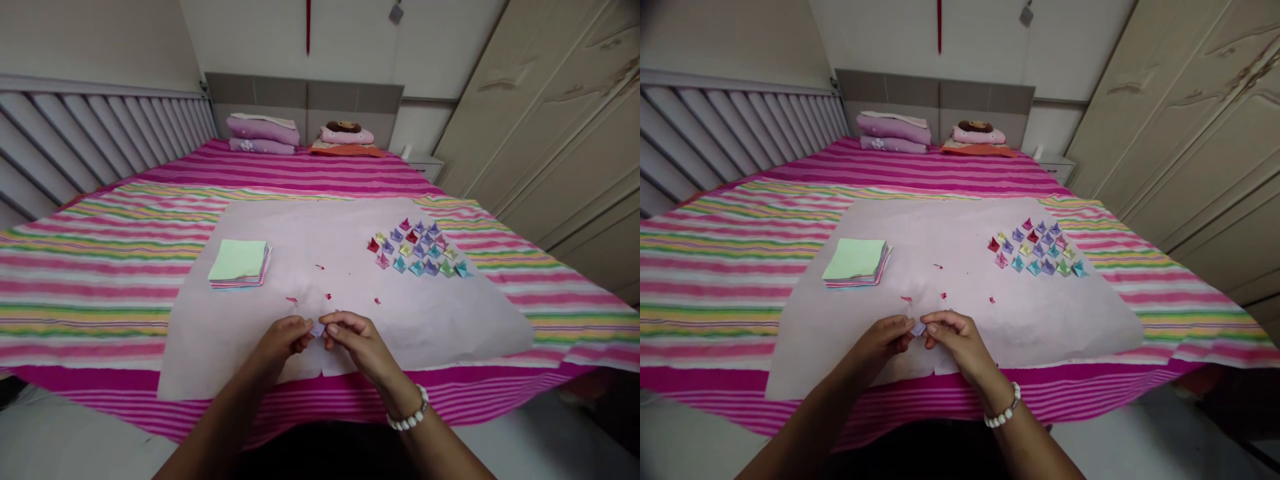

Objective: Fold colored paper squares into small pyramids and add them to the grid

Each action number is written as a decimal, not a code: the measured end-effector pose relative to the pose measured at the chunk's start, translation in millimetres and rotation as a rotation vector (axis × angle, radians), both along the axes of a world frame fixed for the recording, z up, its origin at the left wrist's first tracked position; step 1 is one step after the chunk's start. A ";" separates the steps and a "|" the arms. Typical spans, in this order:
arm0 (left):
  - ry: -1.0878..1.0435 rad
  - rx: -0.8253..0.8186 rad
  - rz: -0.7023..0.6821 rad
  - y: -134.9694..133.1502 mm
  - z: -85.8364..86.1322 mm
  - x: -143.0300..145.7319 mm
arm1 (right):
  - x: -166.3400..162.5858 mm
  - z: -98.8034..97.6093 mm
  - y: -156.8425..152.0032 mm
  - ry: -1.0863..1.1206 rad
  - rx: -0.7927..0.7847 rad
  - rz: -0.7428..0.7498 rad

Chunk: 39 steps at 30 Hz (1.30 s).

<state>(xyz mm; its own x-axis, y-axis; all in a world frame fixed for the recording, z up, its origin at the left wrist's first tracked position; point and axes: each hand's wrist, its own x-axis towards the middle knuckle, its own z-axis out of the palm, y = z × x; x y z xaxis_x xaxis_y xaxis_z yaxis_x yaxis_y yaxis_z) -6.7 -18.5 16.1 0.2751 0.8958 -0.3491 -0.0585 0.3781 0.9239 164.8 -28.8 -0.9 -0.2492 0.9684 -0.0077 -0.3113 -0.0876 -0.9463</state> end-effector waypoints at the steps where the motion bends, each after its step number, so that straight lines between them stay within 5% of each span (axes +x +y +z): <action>1: -0.023 -0.020 0.001 -0.9 0.8 1.0 | 0.8 0.0 -0.6 0.006 -0.003 0.003; 13: -0.037 -0.074 -0.028 -2.8 -0.2 6.4 | 5.7 -0.7 -0.9 -0.067 0.029 -0.078; 17: 0.125 0.152 0.040 -1.3 -3.9 6.6 | 9.0 -2.1 1.4 -0.065 0.011 -0.130; 21: 0.288 0.582 0.204 -1.6 -1.7 4.6 | 12.0 -4.8 4.1 -0.047 -0.019 -0.207; 24: 0.391 0.849 0.138 -2.3 1.8 4.3 | 11.6 -7.2 5.0 -0.040 -0.031 -0.210; 39: 0.501 0.882 0.064 7.4 -5.2 9.5 | 4.4 -14.2 9.7 -0.025 -0.073 -0.214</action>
